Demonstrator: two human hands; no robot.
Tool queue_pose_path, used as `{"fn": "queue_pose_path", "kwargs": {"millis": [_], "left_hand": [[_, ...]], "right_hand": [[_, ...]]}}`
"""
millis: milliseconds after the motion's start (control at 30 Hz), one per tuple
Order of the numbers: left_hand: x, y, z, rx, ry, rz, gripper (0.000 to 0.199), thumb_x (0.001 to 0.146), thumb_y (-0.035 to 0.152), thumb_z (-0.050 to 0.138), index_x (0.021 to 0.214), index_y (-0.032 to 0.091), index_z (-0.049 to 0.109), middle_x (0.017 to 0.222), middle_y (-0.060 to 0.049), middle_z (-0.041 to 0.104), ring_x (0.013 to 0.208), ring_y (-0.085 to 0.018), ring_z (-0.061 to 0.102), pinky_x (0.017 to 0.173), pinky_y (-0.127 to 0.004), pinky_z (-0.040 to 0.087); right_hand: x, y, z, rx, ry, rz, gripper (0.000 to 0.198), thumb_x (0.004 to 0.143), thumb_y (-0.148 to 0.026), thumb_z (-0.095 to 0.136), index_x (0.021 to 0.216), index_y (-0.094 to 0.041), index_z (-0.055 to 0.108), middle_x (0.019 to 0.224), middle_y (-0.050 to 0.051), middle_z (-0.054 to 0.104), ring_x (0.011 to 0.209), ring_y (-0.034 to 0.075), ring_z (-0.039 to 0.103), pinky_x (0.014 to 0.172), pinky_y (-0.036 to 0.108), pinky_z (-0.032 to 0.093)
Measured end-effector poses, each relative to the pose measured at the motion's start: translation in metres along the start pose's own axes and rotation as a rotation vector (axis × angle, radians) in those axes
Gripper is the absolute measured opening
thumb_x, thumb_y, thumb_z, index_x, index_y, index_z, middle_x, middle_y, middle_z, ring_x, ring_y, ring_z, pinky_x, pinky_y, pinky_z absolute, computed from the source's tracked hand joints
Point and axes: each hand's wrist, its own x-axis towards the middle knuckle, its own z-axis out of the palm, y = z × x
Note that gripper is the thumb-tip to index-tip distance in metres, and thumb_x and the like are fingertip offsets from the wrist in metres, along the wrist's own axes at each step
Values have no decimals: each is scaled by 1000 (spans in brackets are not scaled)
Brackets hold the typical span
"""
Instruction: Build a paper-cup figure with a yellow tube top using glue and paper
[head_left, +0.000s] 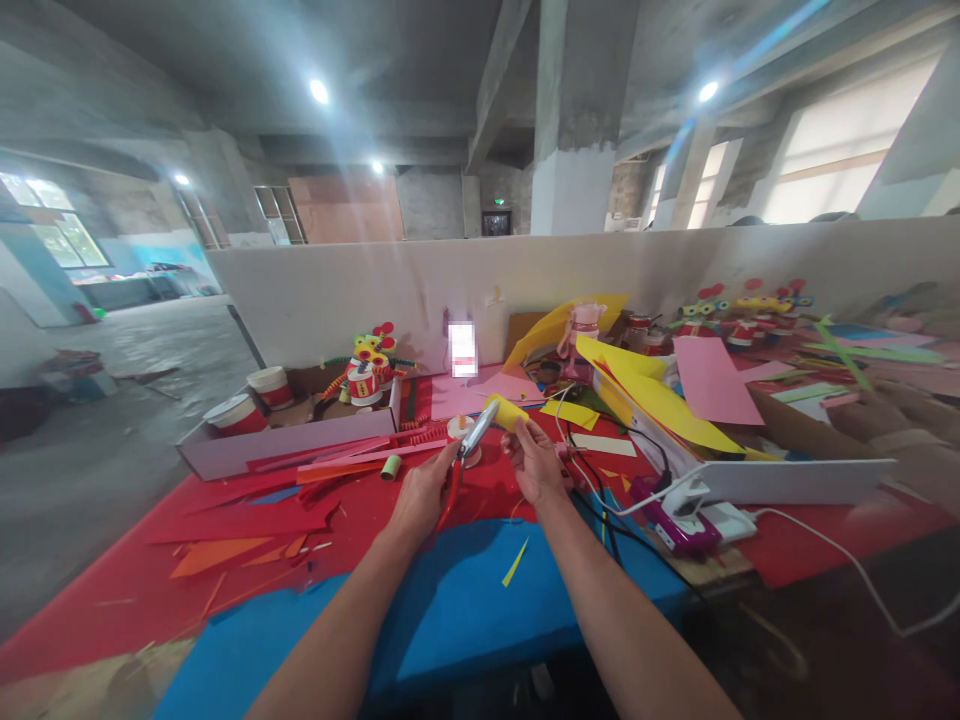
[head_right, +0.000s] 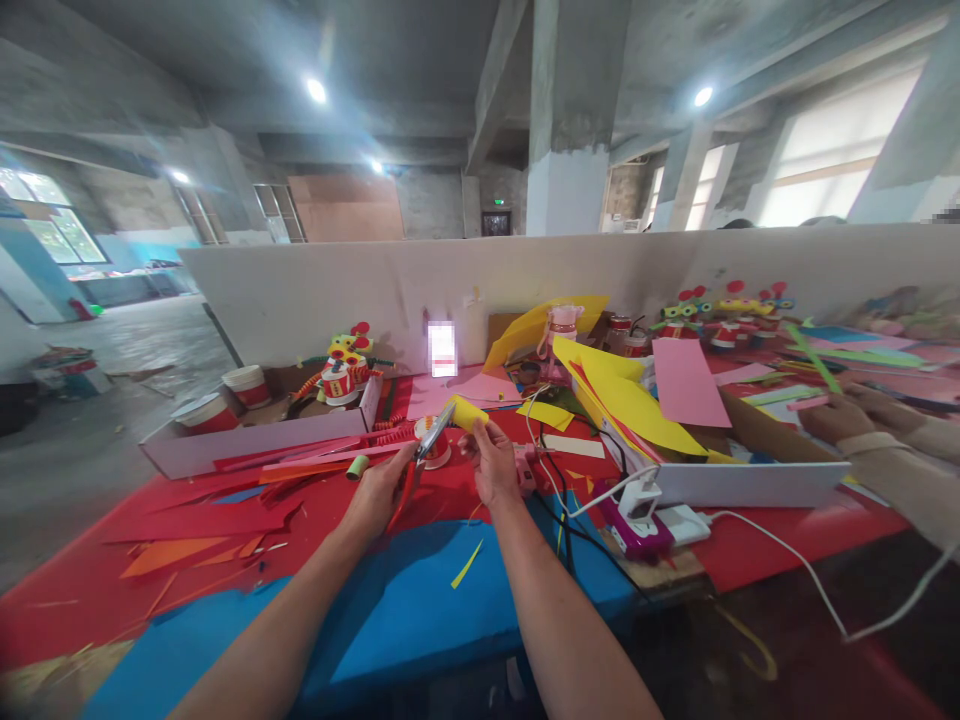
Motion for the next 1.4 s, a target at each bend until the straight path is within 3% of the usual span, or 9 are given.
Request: {"fn": "queue_pose_path", "kwargs": {"millis": [233,433,667,867,1033,1200,1400], "left_hand": [[0,1,-1,-74,17,40,58,75,10,45,131,18,53,79,-1,67,63,-12,58,60,-19,42],[0,-1,1,-55,-5,45,61,73,8,47,133,18,52,97,-8,71,81,-17,67,70,-23,48],[0,-3,0,30,-23,15,66,71,7,48,135,21,51,109,-9,70,87,-19,67,71,-23,49],[1,1,-3,63,-25,-19,67,69,6,49,134,22,52,100,-7,71,74,-15,66,66,-20,48],[1,-1,-3,65,-21,-16,65,72,8,48,134,23,51,106,-8,70,79,-16,66,68,-21,48],[0,0,-3,47,-31,-18,66,71,7,46,135,21,51,96,-6,70,71,-14,63,63,-20,45],[0,0,-1,-35,-3,13,59,75,9,47,133,20,52,95,-6,70,75,-15,64,67,-21,47]], "right_hand": [[-1,-3,1,30,1,18,36,56,-37,87,77,-19,64,62,-5,66,51,9,59,47,19,45],[1,-7,-2,134,35,92,36,58,-41,86,70,-19,61,45,-10,53,36,4,42,40,17,37],[1,-7,-1,138,51,51,37,57,-38,87,72,-20,60,53,-9,58,44,6,51,42,17,40],[1,-5,-2,77,47,46,38,57,-39,86,74,-20,59,52,-8,59,44,7,52,42,18,40],[1,-4,-3,55,30,51,38,57,-40,86,74,-19,59,54,-8,60,44,6,52,42,17,40],[1,-3,-4,79,21,70,37,57,-39,86,75,-19,61,54,-7,60,45,6,53,43,16,41],[2,-3,-4,79,32,56,37,57,-37,87,76,-19,61,56,-8,60,45,6,53,43,17,41]]}}
